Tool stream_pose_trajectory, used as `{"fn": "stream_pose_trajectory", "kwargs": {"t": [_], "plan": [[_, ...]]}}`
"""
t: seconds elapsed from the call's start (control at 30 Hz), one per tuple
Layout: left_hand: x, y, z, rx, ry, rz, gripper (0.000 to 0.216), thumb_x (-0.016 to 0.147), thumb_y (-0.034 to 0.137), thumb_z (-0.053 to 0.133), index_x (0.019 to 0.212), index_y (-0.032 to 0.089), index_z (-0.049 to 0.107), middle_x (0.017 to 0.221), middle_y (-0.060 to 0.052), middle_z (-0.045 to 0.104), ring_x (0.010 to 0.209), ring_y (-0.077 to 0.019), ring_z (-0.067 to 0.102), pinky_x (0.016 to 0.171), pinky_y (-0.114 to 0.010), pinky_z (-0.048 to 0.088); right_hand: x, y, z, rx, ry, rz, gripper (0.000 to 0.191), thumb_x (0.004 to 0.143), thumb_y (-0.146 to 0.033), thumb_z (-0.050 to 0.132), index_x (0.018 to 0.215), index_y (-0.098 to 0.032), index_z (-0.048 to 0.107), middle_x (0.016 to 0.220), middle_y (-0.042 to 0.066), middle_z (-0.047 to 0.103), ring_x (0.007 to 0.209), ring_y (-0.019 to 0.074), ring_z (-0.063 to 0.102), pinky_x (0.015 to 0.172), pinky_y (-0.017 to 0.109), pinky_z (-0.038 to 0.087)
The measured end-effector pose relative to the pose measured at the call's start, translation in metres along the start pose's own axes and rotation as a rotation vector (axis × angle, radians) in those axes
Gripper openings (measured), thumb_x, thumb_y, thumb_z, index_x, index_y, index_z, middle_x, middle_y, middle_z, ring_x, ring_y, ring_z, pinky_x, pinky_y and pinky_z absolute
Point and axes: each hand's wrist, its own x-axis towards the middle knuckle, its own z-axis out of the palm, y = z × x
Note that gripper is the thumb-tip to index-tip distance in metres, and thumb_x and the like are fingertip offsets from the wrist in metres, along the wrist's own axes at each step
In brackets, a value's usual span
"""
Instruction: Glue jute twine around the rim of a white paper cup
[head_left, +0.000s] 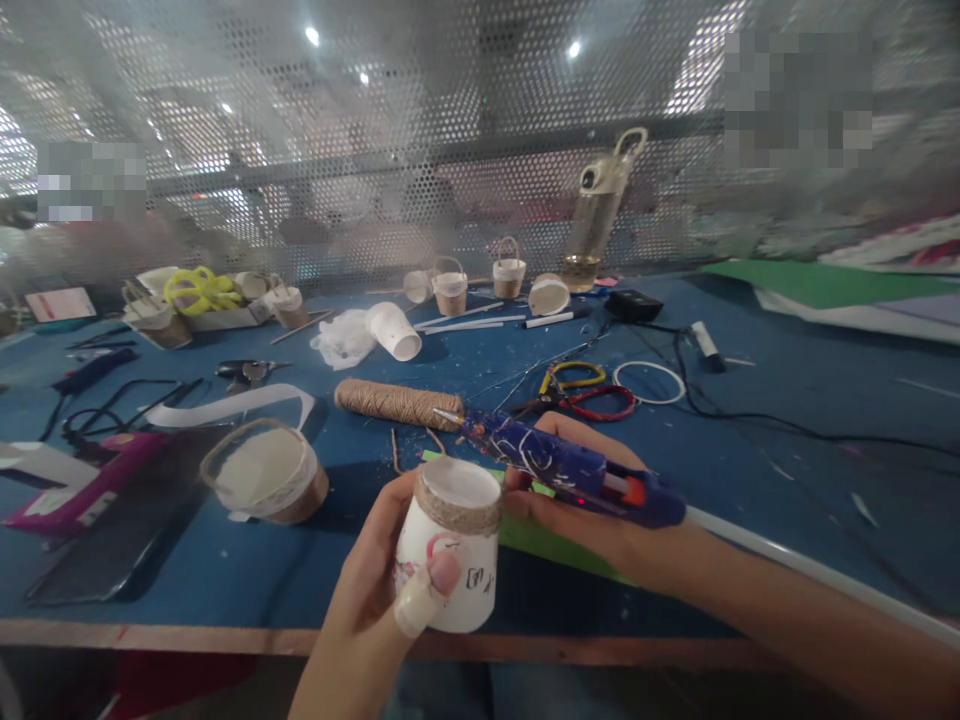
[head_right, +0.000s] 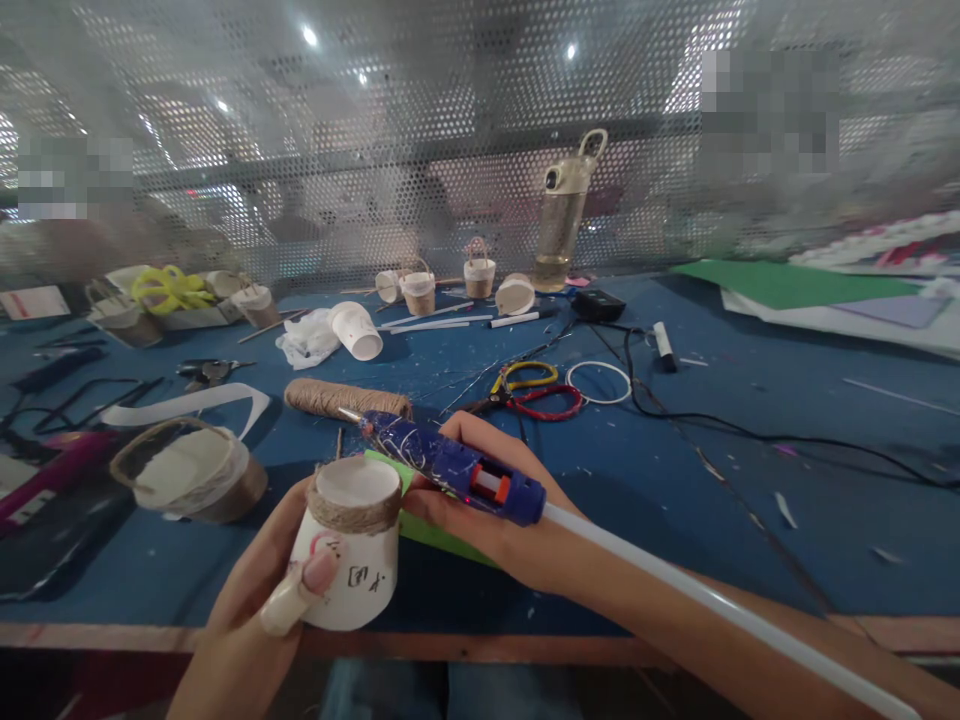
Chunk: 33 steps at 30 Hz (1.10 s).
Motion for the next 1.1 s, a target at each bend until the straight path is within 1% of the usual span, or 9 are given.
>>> {"fn": "stream_pose_trajectory", "kwargs": {"t": [0.13,0.23,0.3,0.4,0.5,0.67,0.8,0.97,1.1], "plan": [[-0.001,-0.002,0.002,-0.060,-0.005,-0.005,0.061,0.084,0.058,0.080,0.136,0.027,0.071,0.129,-0.011,0.079,0.124,-0.0387,0.070,0.110,-0.049,0.053,0.000,0.003,0.000,-0.007,0.012,-0.066,0.031,0.083,-0.035,0.089,0.089,-0.024,0.061,0.084,-0.002,0.068,0.074,0.0162,0.063,0.066,0.028,0.054],[0.000,-0.004,0.001,-0.007,-0.005,0.033,0.065,0.078,0.052,0.088,0.136,0.028,0.073,0.140,-0.009,0.075,0.136,-0.0385,0.063,0.114,-0.045,0.051,-0.002,-0.001,0.001,-0.053,0.045,-0.069,0.028,0.085,-0.035,0.087,0.090,-0.024,0.062,0.082,-0.001,0.067,0.071,0.0157,0.060,0.064,0.027,0.052],[0.001,-0.005,0.000,0.026,0.007,0.016,0.072,0.077,0.050,0.090,0.143,0.031,0.069,0.146,-0.007,0.072,0.139,-0.0356,0.062,0.113,-0.040,0.051,-0.004,-0.003,0.002,-0.091,0.058,-0.068,0.028,0.084,-0.034,0.088,0.089,-0.025,0.062,0.079,-0.002,0.065,0.068,0.0146,0.056,0.060,0.026,0.048],[0.001,-0.005,0.002,-0.005,0.010,0.052,0.073,0.082,0.050,0.086,0.148,0.031,0.062,0.144,-0.007,0.073,0.134,-0.0327,0.066,0.108,-0.035,0.052,-0.005,-0.004,0.002,-0.121,0.060,-0.093,0.031,0.078,-0.032,0.093,0.088,-0.025,0.064,0.078,-0.004,0.066,0.068,0.0138,0.055,0.061,0.025,0.048],[0.000,-0.004,0.004,-0.056,0.035,0.120,0.059,0.086,0.049,0.082,0.139,0.030,0.064,0.139,-0.007,0.075,0.124,-0.0305,0.071,0.102,-0.033,0.053,-0.006,-0.004,0.002,-0.128,0.048,-0.105,0.028,0.081,-0.031,0.091,0.090,-0.024,0.065,0.083,-0.003,0.070,0.068,0.0134,0.058,0.061,0.025,0.048],[0.003,-0.003,0.001,-0.119,0.079,0.040,0.058,0.082,0.056,0.081,0.132,0.029,0.068,0.126,-0.006,0.078,0.116,-0.0326,0.072,0.093,-0.035,0.055,-0.009,-0.005,0.002,-0.182,0.057,-0.143,0.021,0.088,-0.035,0.083,0.091,-0.024,0.066,0.087,0.001,0.072,0.074,0.0170,0.065,0.058,0.026,0.049],[0.005,0.000,-0.004,-0.234,0.096,0.005,0.059,0.077,0.055,0.084,0.128,0.027,0.074,0.122,-0.008,0.080,0.117,-0.0367,0.072,0.096,-0.041,0.058,-0.009,-0.004,0.001,-0.194,0.043,-0.134,0.018,0.087,-0.031,0.083,0.093,-0.024,0.067,0.089,0.001,0.074,0.077,0.0190,0.068,0.057,0.027,0.049],[0.006,0.004,-0.007,-0.327,0.108,-0.047,0.066,0.071,0.054,0.087,0.129,0.025,0.075,0.114,-0.009,0.082,0.116,-0.0407,0.074,0.093,-0.047,0.062,-0.004,-0.007,-0.003,-0.202,0.047,-0.216,0.016,0.089,-0.025,0.080,0.088,-0.026,0.064,0.098,0.002,0.074,0.085,0.0200,0.069,0.067,0.029,0.052],[0.004,0.004,-0.004,-0.318,0.131,-0.012,0.069,0.071,0.055,0.088,0.130,0.024,0.073,0.111,-0.009,0.082,0.115,-0.0403,0.074,0.094,-0.046,0.063,-0.003,-0.006,-0.008,-0.226,0.032,-0.289,0.021,0.092,-0.026,0.078,0.082,-0.025,0.059,0.084,-0.001,0.063,0.076,0.0170,0.061,0.064,0.029,0.048]]}}
